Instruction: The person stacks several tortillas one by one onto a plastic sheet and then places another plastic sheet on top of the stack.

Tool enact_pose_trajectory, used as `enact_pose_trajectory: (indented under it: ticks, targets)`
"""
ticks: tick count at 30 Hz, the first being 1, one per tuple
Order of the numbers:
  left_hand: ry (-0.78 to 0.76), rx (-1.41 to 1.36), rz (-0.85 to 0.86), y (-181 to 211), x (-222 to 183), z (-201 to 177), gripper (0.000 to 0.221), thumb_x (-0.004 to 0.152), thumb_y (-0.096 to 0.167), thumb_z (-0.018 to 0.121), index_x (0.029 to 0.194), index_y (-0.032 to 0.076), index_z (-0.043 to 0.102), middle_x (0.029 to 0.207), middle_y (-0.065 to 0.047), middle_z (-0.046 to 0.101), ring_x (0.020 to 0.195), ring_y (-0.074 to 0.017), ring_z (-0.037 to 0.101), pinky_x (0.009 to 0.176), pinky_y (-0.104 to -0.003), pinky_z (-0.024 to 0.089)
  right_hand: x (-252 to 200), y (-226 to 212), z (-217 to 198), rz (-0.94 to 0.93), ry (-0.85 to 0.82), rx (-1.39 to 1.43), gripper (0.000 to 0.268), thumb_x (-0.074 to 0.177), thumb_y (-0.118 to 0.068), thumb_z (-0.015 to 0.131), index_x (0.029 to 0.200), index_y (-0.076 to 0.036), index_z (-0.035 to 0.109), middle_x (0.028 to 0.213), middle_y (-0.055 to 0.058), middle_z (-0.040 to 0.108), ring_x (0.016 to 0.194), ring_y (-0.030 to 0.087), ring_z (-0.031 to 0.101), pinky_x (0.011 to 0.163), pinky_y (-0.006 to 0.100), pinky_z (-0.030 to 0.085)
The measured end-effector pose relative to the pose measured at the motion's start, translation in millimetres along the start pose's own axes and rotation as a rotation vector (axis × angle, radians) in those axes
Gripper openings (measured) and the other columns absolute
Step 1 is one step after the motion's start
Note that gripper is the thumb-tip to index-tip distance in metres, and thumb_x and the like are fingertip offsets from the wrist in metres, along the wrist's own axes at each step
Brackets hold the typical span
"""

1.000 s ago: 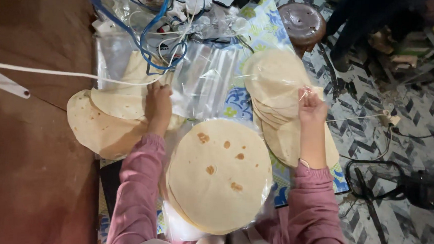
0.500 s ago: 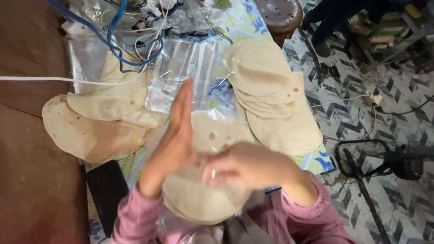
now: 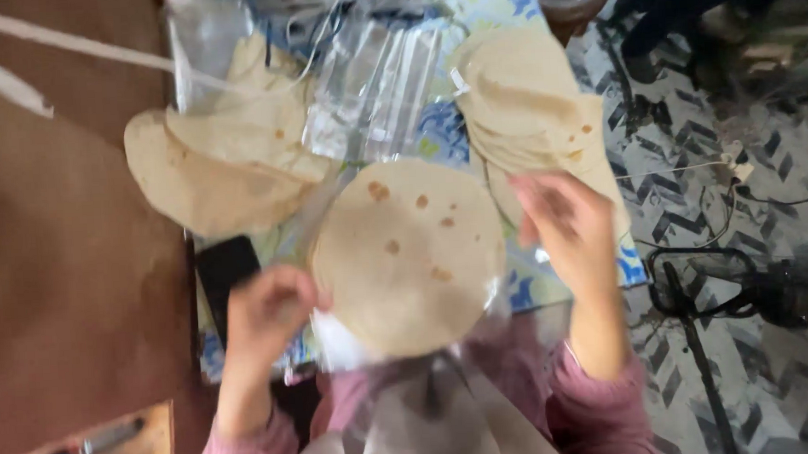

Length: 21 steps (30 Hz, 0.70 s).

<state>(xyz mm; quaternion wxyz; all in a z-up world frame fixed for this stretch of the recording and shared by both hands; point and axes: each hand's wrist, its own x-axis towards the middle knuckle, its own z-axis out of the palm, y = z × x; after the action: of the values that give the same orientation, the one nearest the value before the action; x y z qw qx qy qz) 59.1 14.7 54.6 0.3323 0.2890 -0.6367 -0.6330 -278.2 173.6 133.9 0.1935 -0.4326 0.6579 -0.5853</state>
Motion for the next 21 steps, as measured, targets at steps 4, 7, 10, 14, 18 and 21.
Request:
enact_pose_trajectory:
  ticks: [4,7,10,14,18,21]
  targets:
    - [0.151,0.19,-0.006,-74.4,67.3,0.2,0.007,0.093,0.003,0.071,0.098,-0.001,0.073,0.085,-0.004,0.074,0.077,-0.0081,0.068,0.07,-0.024,0.055,30.0,89.9,37.3,0.05,-0.004,-0.082,0.015,0.097,-0.012,0.071,0.104,0.001,0.071,0.084,0.002,0.071,0.059,0.005,0.061,0.052,0.022,0.046]
    - [0.357,0.391,0.05,-103.9,90.5,7.0,0.018,0.089,0.017,0.08,0.097,0.001,0.076,0.077,-0.003,0.074,0.069,-0.0055,0.066,0.065,-0.023,0.054,33.0,140.4,47.6,0.233,-0.007,-0.311,0.021,0.095,-0.02,0.078,0.093,0.0,0.069,0.061,0.007,0.063,0.052,0.009,0.057,0.048,0.026,0.039]
    - [0.38,0.428,0.08,-98.6,97.5,12.4,0.019,0.091,0.019,0.078,0.1,0.002,0.077,0.075,-0.004,0.073,0.066,-0.0063,0.061,0.061,-0.026,0.051,35.2,168.2,47.3,0.114,0.096,-0.335,0.023,0.093,-0.021,0.079,0.089,-0.001,0.068,0.062,0.004,0.063,0.053,0.008,0.056,0.05,0.027,0.042]
    - [0.403,0.406,0.118,-99.3,107.5,16.5,0.015,0.094,0.017,0.074,0.096,0.003,0.074,0.073,-0.005,0.071,0.063,-0.0085,0.062,0.061,-0.027,0.052,51.3,172.8,47.4,0.038,0.198,-0.394,0.026,0.095,-0.02,0.08,0.089,0.001,0.066,0.064,0.007,0.061,0.056,0.013,0.052,0.053,0.031,0.041]
    - [0.46,0.419,0.175,-116.4,124.2,19.1,0.013,0.097,0.015,0.071,0.101,0.003,0.072,0.074,-0.006,0.069,0.062,-0.0113,0.062,0.059,-0.028,0.051,75.4,161.1,54.1,-0.007,0.215,-0.472,0.026,0.094,-0.023,0.082,0.091,-0.001,0.068,0.063,0.01,0.06,0.054,0.019,0.052,0.054,0.034,0.039]
    - [0.467,0.421,0.222,-119.6,127.0,20.0,0.014,0.098,0.016,0.07,0.103,0.003,0.07,0.076,-0.006,0.07,0.063,-0.0123,0.063,0.06,-0.029,0.051,91.6,165.6,58.4,-0.036,0.204,-0.584,0.028,0.093,-0.026,0.083,0.09,-0.002,0.069,0.065,0.007,0.063,0.055,0.017,0.056,0.054,0.035,0.041]
